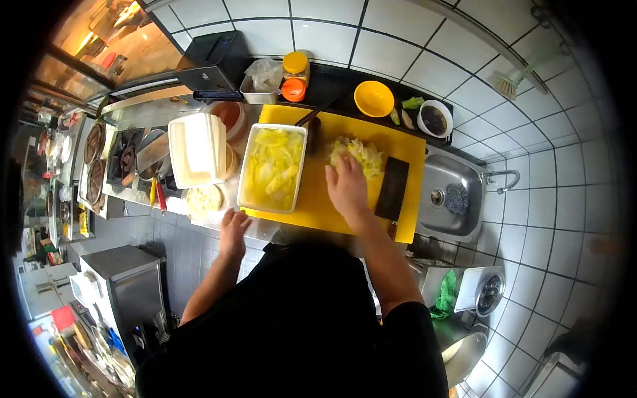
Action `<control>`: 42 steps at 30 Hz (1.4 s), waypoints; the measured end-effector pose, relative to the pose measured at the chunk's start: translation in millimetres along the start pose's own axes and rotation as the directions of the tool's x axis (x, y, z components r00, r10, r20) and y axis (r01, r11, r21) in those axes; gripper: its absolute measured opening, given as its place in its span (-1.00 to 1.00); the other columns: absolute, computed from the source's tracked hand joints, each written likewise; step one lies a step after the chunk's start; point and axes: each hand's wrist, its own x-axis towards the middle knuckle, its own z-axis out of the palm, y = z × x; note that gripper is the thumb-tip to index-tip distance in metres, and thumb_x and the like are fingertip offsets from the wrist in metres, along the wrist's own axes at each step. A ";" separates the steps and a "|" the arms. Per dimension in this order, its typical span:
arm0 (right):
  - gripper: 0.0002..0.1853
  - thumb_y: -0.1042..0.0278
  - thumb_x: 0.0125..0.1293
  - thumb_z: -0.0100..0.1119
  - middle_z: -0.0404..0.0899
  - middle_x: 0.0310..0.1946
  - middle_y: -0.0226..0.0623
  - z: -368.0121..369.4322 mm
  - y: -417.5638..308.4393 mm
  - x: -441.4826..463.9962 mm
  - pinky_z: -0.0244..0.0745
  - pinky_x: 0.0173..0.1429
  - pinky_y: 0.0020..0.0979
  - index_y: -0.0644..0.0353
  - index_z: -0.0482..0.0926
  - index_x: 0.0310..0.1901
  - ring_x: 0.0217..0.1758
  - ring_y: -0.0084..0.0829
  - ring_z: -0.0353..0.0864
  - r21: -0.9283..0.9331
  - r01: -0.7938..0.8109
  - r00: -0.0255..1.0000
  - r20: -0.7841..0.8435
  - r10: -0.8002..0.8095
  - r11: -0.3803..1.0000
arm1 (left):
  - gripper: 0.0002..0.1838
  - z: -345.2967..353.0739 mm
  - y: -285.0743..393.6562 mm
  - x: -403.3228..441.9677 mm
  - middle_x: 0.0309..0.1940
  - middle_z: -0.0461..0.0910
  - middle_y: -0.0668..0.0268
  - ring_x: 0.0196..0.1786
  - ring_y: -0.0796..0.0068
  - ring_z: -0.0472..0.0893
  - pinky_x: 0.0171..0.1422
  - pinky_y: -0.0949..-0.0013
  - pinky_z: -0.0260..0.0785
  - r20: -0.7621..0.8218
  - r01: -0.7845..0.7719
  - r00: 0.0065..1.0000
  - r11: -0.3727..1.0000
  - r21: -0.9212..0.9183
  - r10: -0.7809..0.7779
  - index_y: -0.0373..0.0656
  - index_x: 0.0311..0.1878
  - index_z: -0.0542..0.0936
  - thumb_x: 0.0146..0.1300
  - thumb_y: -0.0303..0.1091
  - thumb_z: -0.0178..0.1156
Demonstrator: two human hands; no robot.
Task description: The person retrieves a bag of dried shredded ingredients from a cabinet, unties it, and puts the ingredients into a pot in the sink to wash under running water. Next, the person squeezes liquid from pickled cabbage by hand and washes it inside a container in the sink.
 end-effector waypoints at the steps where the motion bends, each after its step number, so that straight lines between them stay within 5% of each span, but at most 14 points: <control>1: -0.52 0.06 0.51 0.11 0.53 0.26 0.06 7.0 -8.1 -1.5 0.49 0.32 -0.08 0.26 0.53 0.25 0.27 0.06 0.54 0.074 -0.005 0.999 0.054 0.001 0.997 | -0.57 10.3 7.4 -6.5 0.05 0.54 0.10 -0.01 0.25 0.60 0.12 0.23 0.55 0.092 0.103 0.991 0.994 -0.030 -0.100 -0.30 0.24 0.42 0.38 -0.36 0.22; 4: -0.61 0.12 0.46 0.17 0.69 -0.01 -0.03 36.0 -28.6 1.0 0.58 0.13 -0.12 0.28 0.59 0.08 0.04 0.02 0.68 0.148 -0.191 0.950 0.279 0.144 0.970 | -0.58 36.4 11.5 12.0 -0.06 0.60 -0.04 0.01 0.03 0.65 0.19 0.13 0.58 0.147 0.361 0.929 0.920 -0.150 -0.340 -0.42 0.20 0.41 0.37 -0.36 0.15; 7: -0.61 0.13 0.33 0.33 0.72 -0.23 -0.04 71.9 -40.6 -0.1 0.62 0.01 -0.19 0.29 0.62 0.00 -0.10 -0.06 0.74 0.292 -0.329 0.898 0.391 0.201 0.898 | -0.55 30.4 -12.5 42.5 0.06 0.57 -0.24 0.07 -0.16 0.65 0.26 -0.01 0.57 0.224 0.448 0.886 0.873 -0.193 -0.406 -0.49 0.23 0.38 0.37 -0.39 0.06; 13: -0.66 0.19 0.19 0.38 0.73 -0.27 -0.06 92.7 -33.4 2.5 0.62 -0.06 -0.22 0.30 0.62 -0.15 -0.16 -0.15 0.75 0.302 -0.436 0.858 0.424 0.290 0.848 | -0.56 28.3 -10.8 49.3 0.03 0.61 -0.17 0.03 -0.10 0.68 0.24 0.01 0.58 0.324 0.434 0.869 0.891 -0.137 -0.373 -0.48 0.21 0.40 0.34 -0.40 0.00; 17: -0.67 0.22 0.13 0.42 0.73 -0.34 -0.10 90.2 -42.1 -8.7 0.63 -0.13 -0.25 0.29 0.62 -0.19 -0.28 -0.23 0.75 0.303 -0.523 0.791 0.521 0.321 0.797 | -0.80 19.5 3.0 29.9 -0.09 0.63 -0.05 -0.06 -0.02 0.67 0.06 0.04 0.64 0.339 0.427 0.872 0.888 -0.171 -0.354 -0.36 -0.08 0.51 0.32 -0.46 0.02; 21: -0.68 0.21 0.08 0.45 0.72 -0.38 -0.10 92.5 -57.9 -39.9 0.63 -0.15 -0.27 0.25 0.62 -0.25 -0.32 -0.28 0.74 0.313 -0.496 0.823 0.467 0.324 0.810 | -0.76 -27.1 -22.6 44.5 -0.06 0.66 0.01 -0.03 0.00 0.68 0.07 0.05 0.62 0.380 0.415 0.860 0.900 -0.134 -0.340 -0.31 -0.04 0.56 0.31 -0.44 0.03; 22: -0.68 0.19 0.09 0.45 0.73 -0.34 -0.07 61.3 -76.2 -37.5 0.63 -0.12 -0.23 0.25 0.63 -0.25 -0.26 -0.19 0.75 0.387 -0.573 0.768 0.561 0.309 0.722 | -0.74 -27.8 -15.9 35.9 -0.03 0.67 0.04 -0.01 0.02 0.68 0.08 0.05 0.62 0.403 0.419 0.851 0.898 -0.137 -0.336 -0.30 -0.01 0.58 0.30 -0.43 0.04; 23: -0.68 0.19 0.10 0.44 0.73 -0.30 -0.05 83.1 -65.0 -53.1 0.63 -0.08 -0.20 0.26 0.63 -0.25 -0.21 -0.12 0.74 0.359 -0.501 0.833 0.449 0.325 0.788 | -0.69 -33.6 -12.1 33.7 -0.01 0.68 0.06 0.01 0.04 0.69 0.07 0.05 0.62 0.419 0.433 0.835 0.896 -0.100 -0.357 -0.29 0.04 0.58 0.27 -0.42 0.06; 28: -0.61 0.11 0.14 0.44 0.72 -0.32 0.01 13.7 -83.9 -64.7 0.63 -0.12 -0.19 0.31 0.63 -0.24 -0.24 -0.08 0.75 0.458 -0.499 0.832 0.490 0.260 0.736 | -0.53 -32.0 28.9 4.9 0.04 0.68 0.06 -0.01 0.07 0.71 -0.01 0.06 0.63 0.400 0.445 0.819 0.896 0.010 -0.411 -0.33 0.16 0.53 0.16 -0.41 0.05; 31: -0.61 0.13 0.19 0.43 0.70 -0.34 -0.01 -30.6 -81.9 -68.8 0.63 -0.15 -0.15 0.31 0.62 -0.16 -0.28 -0.06 0.73 0.367 -0.478 0.839 0.459 0.292 0.798 | -0.54 -9.0 52.5 -16.2 -0.02 0.67 0.02 -0.10 0.02 0.71 -0.11 0.06 0.62 0.397 0.434 0.819 0.900 0.044 -0.414 -0.37 0.15 0.51 0.15 -0.44 0.03; 34: -0.61 0.15 0.27 0.40 0.67 -0.21 0.03 -59.7 -64.7 -77.8 0.63 -0.05 -0.14 0.30 0.60 -0.06 -0.17 0.00 0.71 0.242 -0.293 0.955 0.020 0.297 0.925 | -0.54 12.9 63.6 -31.7 -0.05 0.66 0.03 -0.13 0.04 0.69 -0.15 0.08 0.60 0.429 0.420 0.799 0.902 0.105 -0.422 -0.37 0.16 0.50 0.15 -0.47 0.03; 37: -0.56 0.20 0.26 0.42 0.63 -0.04 0.06 -105.8 -55.3 -68.2 0.60 0.08 -0.13 0.33 0.55 0.02 0.01 0.08 0.64 0.127 0.062 0.930 -0.366 -0.012 0.990 | -0.54 47.7 67.1 -51.1 -0.05 0.66 0.04 -0.12 0.06 0.69 -0.15 0.09 0.59 0.514 0.386 0.751 0.907 0.165 -0.413 -0.37 0.16 0.50 0.16 -0.47 0.04; 42: -0.26 -0.03 0.36 0.30 0.47 0.17 0.29 -129.9 -10.0 -59.0 0.44 0.35 -0.03 0.51 0.36 0.28 0.24 0.19 0.51 0.050 -0.247 0.961 -0.115 0.251 0.968 | -0.55 122.1 39.2 -73.8 -0.02 0.66 0.03 -0.06 0.03 0.69 -0.10 0.02 0.60 0.627 0.404 0.649 0.894 0.196 -0.431 -0.40 0.16 0.51 0.18 -0.47 0.05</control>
